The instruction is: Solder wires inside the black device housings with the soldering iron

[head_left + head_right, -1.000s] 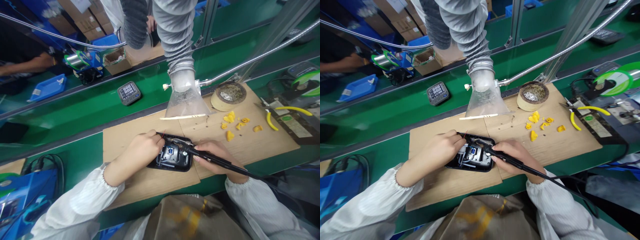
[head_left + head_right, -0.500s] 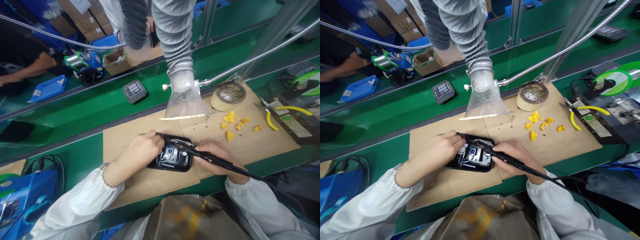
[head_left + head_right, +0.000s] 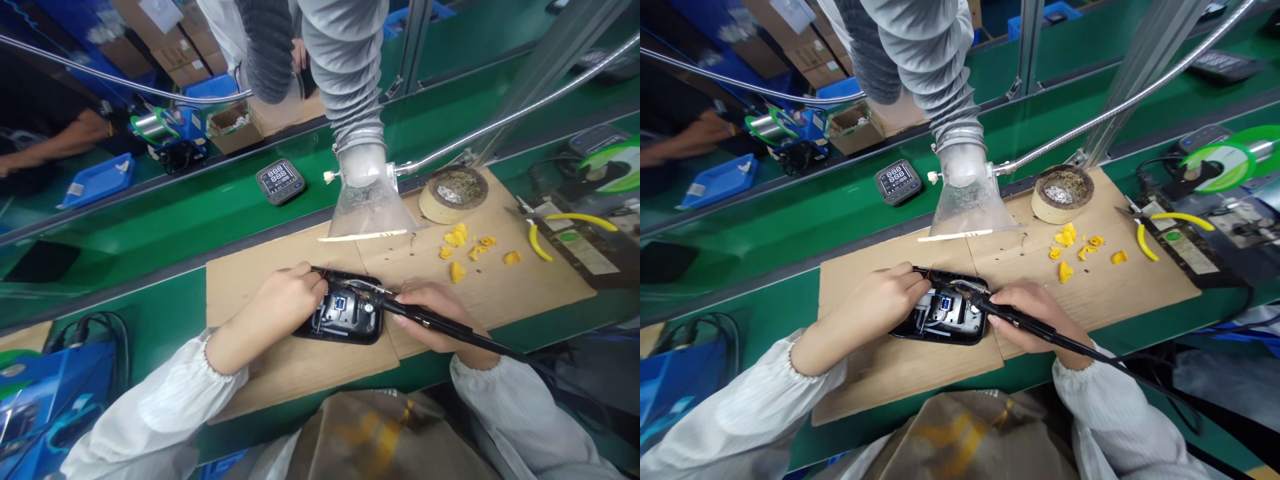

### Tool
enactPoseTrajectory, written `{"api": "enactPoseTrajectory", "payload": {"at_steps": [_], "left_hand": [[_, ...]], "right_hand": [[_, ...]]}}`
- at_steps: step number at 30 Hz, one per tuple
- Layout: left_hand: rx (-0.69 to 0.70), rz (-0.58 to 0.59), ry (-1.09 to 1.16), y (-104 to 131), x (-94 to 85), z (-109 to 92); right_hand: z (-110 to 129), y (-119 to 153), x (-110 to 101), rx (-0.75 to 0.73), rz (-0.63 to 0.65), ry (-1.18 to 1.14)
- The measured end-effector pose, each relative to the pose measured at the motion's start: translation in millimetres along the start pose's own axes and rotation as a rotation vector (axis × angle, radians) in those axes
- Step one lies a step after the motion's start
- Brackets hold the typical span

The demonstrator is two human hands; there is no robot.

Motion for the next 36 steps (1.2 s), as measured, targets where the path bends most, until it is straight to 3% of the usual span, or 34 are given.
{"api": "enactPoseTrajectory", "payload": {"at_steps": [7, 10, 18, 22, 27, 36], "left_hand": [[0.009, -0.004, 0.010, 1.8, 4.5, 1.3], [0.038, -0.068, 0.047, 7.2, 0.4, 1.8], [0.039, -0.381, 0.663, 33.8, -29.0, 12.7], [0.003, -0.407, 0.820, 35.3, -38.7, 15.5], [-0.024, -0.276, 0.697, 23.6, -41.7, 7.2], [0.046, -0.202, 0.268, -0.2, -20.8, -2.3]], "right_hand": [[10.0, -1.4, -7.2, -0.004, -0.060, 0.013], [12.2, 3.0, -11.2, 0.024, -0.092, -0.007], [1.9, 36.5, -40.7, 0.168, -0.267, 0.056], [-3.1, 43.6, -48.4, 0.178, -0.306, 0.071], [-3.6, 39.8, -47.0, 0.147, -0.272, 0.051], [-4.0, 37.2, -47.9, 0.145, -0.233, 0.091]]}}
Point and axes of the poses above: each hand's wrist, its own y-axis away from the middle knuckle, its own x-axis out of the palm, z = x × y, the point moved 10 cm from there along -y, towards the middle knuckle, and after that the axes turned 7 degrees about z, right-handed, at the moved point
